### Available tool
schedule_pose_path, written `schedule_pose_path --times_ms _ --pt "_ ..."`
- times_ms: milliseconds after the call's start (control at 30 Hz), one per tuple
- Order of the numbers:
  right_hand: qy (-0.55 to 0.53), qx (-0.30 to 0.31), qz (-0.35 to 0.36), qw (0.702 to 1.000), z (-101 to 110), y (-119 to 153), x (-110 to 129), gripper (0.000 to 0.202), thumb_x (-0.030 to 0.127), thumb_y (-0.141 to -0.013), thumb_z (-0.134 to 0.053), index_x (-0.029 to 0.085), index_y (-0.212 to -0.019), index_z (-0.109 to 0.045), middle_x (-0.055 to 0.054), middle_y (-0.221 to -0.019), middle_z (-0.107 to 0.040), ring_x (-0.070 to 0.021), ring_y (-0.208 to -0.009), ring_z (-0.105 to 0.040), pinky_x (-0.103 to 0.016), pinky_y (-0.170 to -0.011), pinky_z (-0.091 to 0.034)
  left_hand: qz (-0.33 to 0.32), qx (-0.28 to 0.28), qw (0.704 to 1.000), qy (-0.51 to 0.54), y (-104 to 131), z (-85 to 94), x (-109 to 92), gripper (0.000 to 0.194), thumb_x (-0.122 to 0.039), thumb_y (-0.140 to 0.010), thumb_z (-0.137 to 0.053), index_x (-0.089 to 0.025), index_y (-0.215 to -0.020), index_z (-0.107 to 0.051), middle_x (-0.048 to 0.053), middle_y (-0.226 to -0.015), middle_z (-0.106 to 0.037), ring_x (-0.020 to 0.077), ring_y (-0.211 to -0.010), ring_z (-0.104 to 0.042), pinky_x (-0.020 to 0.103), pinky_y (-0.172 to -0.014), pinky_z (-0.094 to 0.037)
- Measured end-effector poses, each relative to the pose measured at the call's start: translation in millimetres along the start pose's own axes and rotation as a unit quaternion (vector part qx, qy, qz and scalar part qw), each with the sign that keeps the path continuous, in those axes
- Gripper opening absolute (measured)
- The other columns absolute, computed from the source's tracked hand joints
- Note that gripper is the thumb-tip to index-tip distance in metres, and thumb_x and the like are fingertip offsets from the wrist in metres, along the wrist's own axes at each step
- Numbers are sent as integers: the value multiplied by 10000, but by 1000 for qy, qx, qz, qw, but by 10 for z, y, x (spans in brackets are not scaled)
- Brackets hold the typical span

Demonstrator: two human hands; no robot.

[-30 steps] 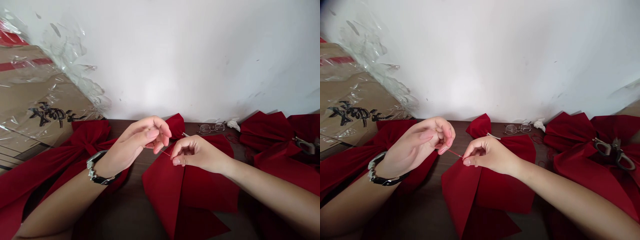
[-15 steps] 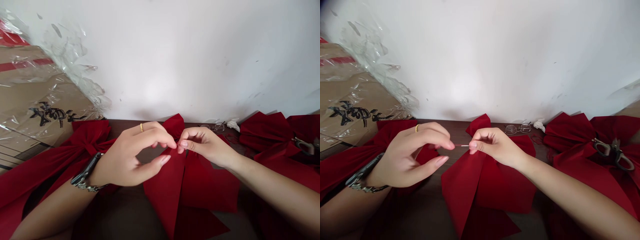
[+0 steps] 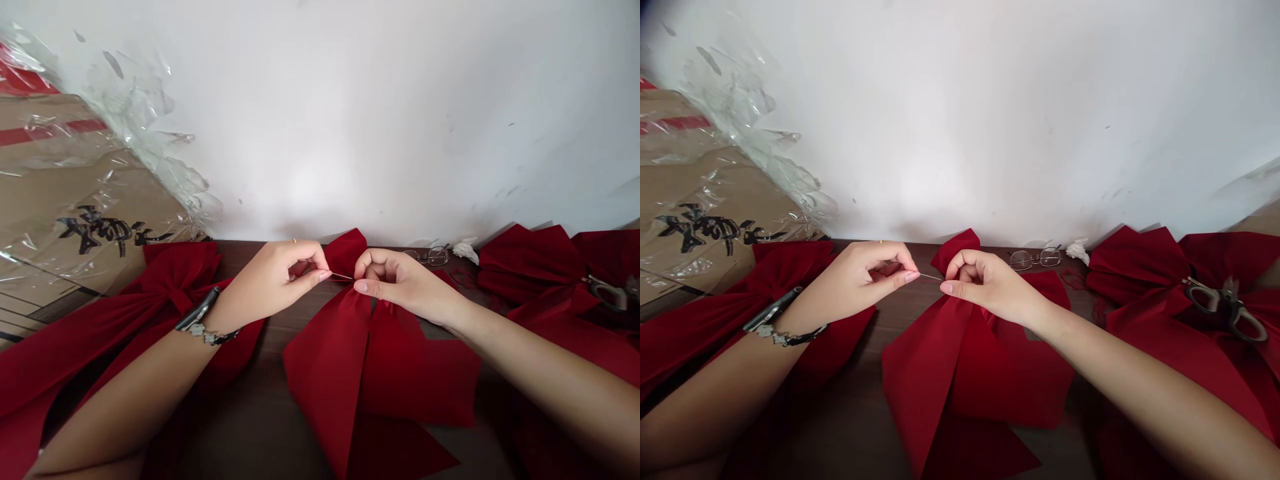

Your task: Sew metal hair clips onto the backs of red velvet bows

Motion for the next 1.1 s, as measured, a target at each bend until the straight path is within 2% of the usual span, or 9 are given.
schedule_pose_path --times_ms 100,233,300,400,500,633,800,900,1100 --pt "64 21 1 998 -31 -11 -37 179 327 -826 -674 176 -870 -588 24 -712 -541 -90 -623 -465 -219 -565 -367 65 11 983 170 -7 -13 124 172 -316 -889 -584 -172 -799 -557 -21 -696 -553 78 -616 -475 191 -545 -370" --pt "57 -27 99 993 -60 20 102 313 266 -811 -690 211 -1104 -594 -59 -1143 -568 -158 -949 -544 -263 -722 -458 121 34 894 430 15 -217 154 190 -307 -895 -586 -180 -787 -496 -51 -610 -447 54 -527 -337 147 -447 -260" --pt "1 -49 148 988 -79 66 196 300 283 -832 -679 218 -1112 -594 -57 -1115 -579 -160 -953 -541 -277 -751 -470 135 62 853 500 38 -376 99 194 -291 -897 -584 -178 -774 -487 -59 -582 -415 52 -514 -302 140 -442 -249" --pt "-68 -62 179 980 -105 126 279 117 255 -859 -655 202 -958 -620 -23 -905 -587 -128 -818 -548 -269 -734 -474 138 107 818 548 86 -580 -20 222 -271 -894 -587 -166 -735 -474 -56 -578 -425 46 -503 -289 145 -442 -253" --pt "-86 -63 212 971 -107 164 340 45 208 -858 -655 196 -890 -626 -8 -848 -563 -111 -778 -536 -260 -719 -465 133 128 799 572 127 -661 -104 234 -260 -888 -598 -158 -720 -470 -57 -573 -429 43 -502 -281 152 -445 -247" --pt "-88 -40 256 962 -113 185 398 148 169 -841 -672 234 -974 -678 -25 -947 -590 -132 -896 -551 -282 -777 -474 131 126 792 583 136 -637 -116 219 -272 -881 -607 -157 -738 -488 -58 -575 -424 47 -505 -272 166 -444 -219" --pt "-75 -68 259 960 -77 208 423 107 158 -816 -697 242 -872 -736 -17 -896 -580 -118 -869 -551 -258 -759 -497 144 152 788 579 126 -689 -99 211 -232 -859 -634 -141 -724 -499 -56 -574 -441 35 -491 -276 183 -452 -193" --pt "-66 -53 264 961 -97 229 447 79 164 -831 -685 228 -838 -731 -21 -875 -593 -115 -847 -565 -256 -754 -515 157 169 783 578 126 -730 -74 219 -233 -851 -646 -136 -717 -503 -58 -564 -436 29 -479 -270 190 -452 -186" --pt "-74 8 287 955 -174 252 463 224 122 -875 -620 252 -1029 -719 -46 -1042 -636 -129 -915 -626 -249 -724 -545 162 174 768 595 117 -718 -44 274 -339 -788 -721 -144 -748 -532 -62 -538 -428 35 -476 -255 192 -448 -171"
Point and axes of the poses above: each hand's wrist, its own y-axis away from the middle knuckle, its own z-axis out of the back of the hand, x = y × z, the point moved 7 cm from there along -y, towards the middle knuckle
